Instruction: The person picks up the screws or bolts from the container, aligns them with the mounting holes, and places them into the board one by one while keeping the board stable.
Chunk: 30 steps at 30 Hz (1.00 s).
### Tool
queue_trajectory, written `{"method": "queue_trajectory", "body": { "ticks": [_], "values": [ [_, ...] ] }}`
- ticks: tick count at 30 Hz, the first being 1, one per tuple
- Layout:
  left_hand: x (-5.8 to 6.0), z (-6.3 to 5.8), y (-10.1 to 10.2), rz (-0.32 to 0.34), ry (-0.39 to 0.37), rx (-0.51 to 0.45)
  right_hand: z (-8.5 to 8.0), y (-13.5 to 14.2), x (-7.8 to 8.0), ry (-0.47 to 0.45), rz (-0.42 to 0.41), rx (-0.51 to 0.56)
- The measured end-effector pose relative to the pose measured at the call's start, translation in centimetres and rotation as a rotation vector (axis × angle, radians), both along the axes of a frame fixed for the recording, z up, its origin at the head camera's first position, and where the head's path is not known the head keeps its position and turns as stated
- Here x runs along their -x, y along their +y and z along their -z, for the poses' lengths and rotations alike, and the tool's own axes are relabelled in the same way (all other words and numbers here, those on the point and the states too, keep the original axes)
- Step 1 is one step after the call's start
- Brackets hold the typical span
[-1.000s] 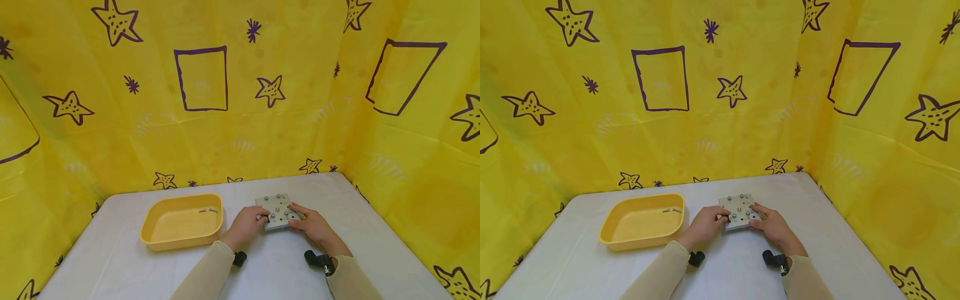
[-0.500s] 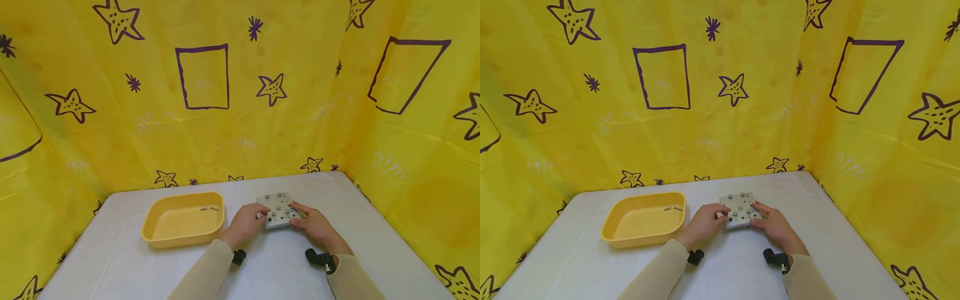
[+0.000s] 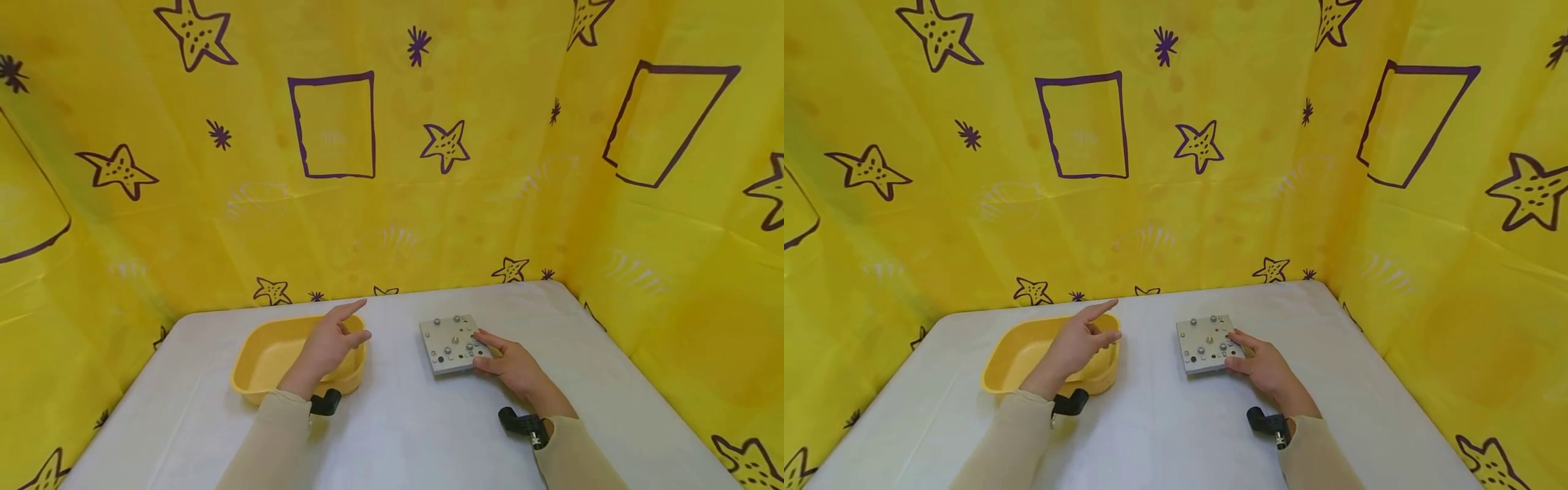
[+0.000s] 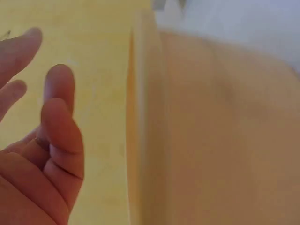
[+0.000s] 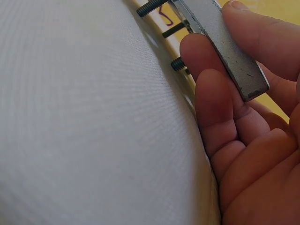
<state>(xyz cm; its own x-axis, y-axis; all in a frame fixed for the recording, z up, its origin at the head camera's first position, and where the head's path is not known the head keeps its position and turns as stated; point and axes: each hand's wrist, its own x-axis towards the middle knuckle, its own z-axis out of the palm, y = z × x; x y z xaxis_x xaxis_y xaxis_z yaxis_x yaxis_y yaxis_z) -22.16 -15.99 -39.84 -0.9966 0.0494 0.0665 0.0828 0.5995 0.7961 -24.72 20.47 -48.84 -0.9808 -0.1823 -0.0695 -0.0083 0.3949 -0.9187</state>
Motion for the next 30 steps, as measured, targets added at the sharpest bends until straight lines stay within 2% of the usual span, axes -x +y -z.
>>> {"method": "queue_trajectory", "body": {
  "ticks": [3,6,9,12,17,22,30],
  "values": [
    [0.4,0.6,-1.5,-0.021,-0.059,0.036,-0.2,0.0,0.0,0.001,0.003,-0.002],
    [0.8,1.9,-2.5,-0.038,-0.123,0.056,-0.3,0.0,0.0,-0.004,0.002,-0.012],
    [1.3,3.2,-3.0,-0.021,-0.173,0.067,-0.3,0.0,-0.1,-0.007,0.002,-0.019],
    [1.7,3.9,-3.1,0.007,-0.206,0.089,-0.3,0.0,-0.1,-0.006,-0.003,-0.019],
    [2.6,4.9,-3.3,0.031,-0.191,0.165,-0.2,0.0,-0.2,-0.005,-0.003,-0.031],
    [2.8,5.3,-3.1,0.048,-0.167,0.221,-0.2,-0.1,-0.2,-0.003,-0.006,-0.028],
    [3.2,5.7,-3.1,0.159,-0.062,0.404,0.0,0.0,0.0,0.014,-0.013,-0.037]
  ]
}}
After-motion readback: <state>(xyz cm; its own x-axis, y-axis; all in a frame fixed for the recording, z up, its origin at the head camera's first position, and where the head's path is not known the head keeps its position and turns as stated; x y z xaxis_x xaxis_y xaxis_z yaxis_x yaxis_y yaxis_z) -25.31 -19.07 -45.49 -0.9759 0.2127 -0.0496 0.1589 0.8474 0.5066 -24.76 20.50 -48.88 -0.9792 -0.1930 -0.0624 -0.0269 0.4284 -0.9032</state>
